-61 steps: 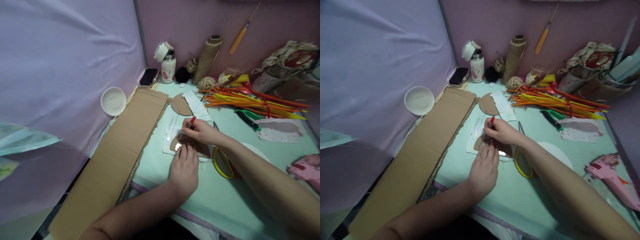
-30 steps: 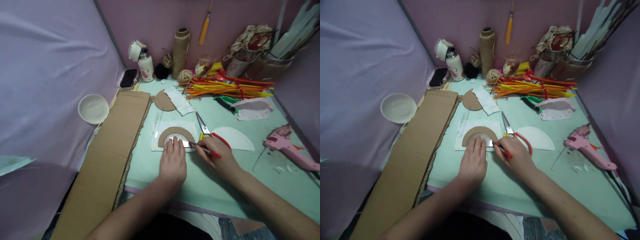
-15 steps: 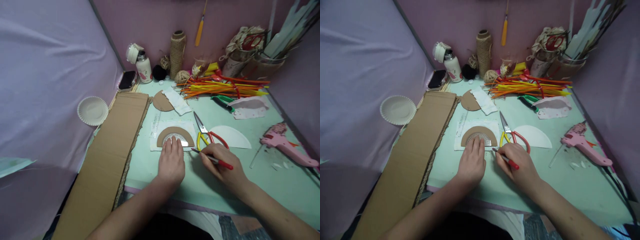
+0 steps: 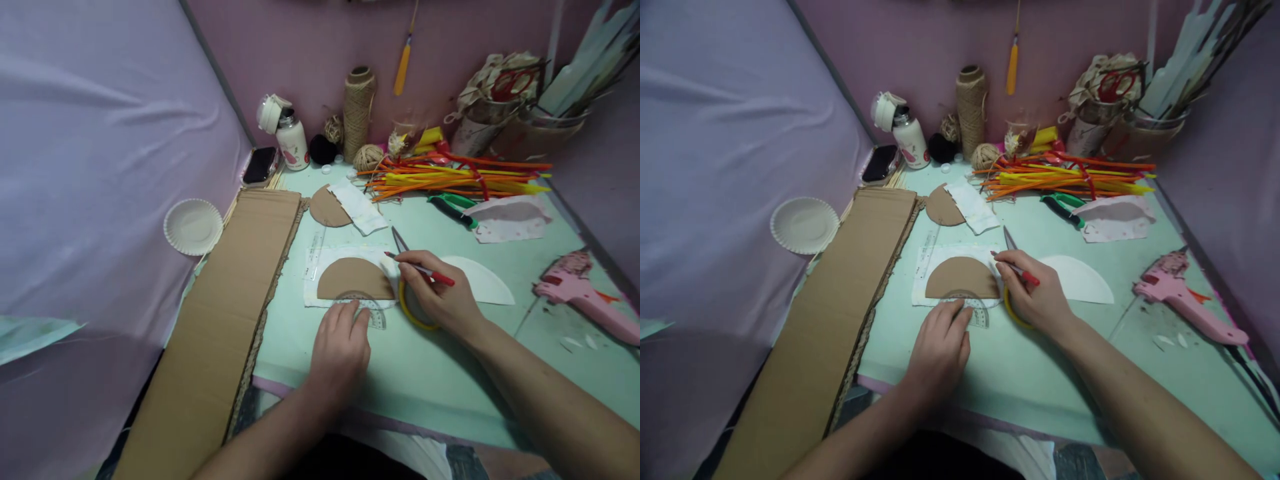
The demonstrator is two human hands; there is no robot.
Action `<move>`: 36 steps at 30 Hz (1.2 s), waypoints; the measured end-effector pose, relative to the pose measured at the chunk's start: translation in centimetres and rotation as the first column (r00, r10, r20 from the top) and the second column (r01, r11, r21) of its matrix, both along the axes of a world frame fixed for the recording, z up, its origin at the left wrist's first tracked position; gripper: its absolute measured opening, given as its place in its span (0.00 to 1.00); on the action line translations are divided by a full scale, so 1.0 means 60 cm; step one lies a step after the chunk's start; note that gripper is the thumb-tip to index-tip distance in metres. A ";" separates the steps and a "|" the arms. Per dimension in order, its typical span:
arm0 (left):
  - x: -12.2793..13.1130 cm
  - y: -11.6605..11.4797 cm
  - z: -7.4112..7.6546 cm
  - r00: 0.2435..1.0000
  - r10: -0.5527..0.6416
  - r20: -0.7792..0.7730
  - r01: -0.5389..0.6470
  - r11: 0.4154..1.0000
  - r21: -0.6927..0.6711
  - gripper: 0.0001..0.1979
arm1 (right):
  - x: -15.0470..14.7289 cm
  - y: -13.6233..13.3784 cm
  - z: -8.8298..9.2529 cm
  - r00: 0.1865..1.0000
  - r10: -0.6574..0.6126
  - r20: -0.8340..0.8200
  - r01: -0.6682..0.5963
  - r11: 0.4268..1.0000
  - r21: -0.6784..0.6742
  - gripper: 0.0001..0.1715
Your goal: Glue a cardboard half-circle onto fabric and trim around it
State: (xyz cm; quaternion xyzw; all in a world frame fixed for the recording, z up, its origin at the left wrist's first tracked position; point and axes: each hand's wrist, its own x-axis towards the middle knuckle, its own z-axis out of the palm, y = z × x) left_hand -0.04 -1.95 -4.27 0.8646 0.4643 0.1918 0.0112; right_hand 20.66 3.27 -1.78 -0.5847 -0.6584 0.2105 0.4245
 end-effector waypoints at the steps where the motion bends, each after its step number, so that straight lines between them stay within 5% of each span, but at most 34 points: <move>1: -0.004 -0.002 0.003 1.000 -0.016 0.006 0.016 1.000 -0.020 0.17 | 0.001 -0.003 -0.005 1.000 0.003 -0.002 -0.003 1.000 0.003 0.09; 8: -0.014 0.014 0.033 0.999 -0.001 -0.050 -0.012 0.962 -0.273 0.21 | 0.003 -0.011 -0.011 1.000 0.006 -0.001 -0.005 0.996 0.091 0.08; 17: -0.003 0.042 0.060 0.995 0.065 -0.079 -0.100 0.761 -0.641 0.29 | 0.001 -0.010 -0.013 0.999 0.014 0.032 -0.021 0.975 0.220 0.07; 22: -0.004 0.045 0.064 0.998 0.036 0.044 0.006 0.698 -0.716 0.08 | 0.005 -0.013 -0.012 0.999 -0.050 -0.021 0.053 0.977 0.206 0.06; 25: -0.011 0.063 0.080 0.979 0.091 0.180 0.067 0.697 -0.714 0.05 | 0.007 -0.017 -0.016 0.985 -0.131 -0.109 0.150 0.970 0.191 0.07; 30: -0.017 0.165 0.110 0.869 0.203 0.452 0.121 0.798 -0.591 0.08 | 0.005 -0.019 -0.015 0.910 -0.213 -0.354 0.279 0.949 0.146 0.11; 36: 0.041 0.334 0.095 0.864 0.181 0.469 0.180 0.760 -0.624 0.11 | 0.008 -0.011 -0.008 0.929 -0.205 -0.307 0.257 0.956 0.140 0.10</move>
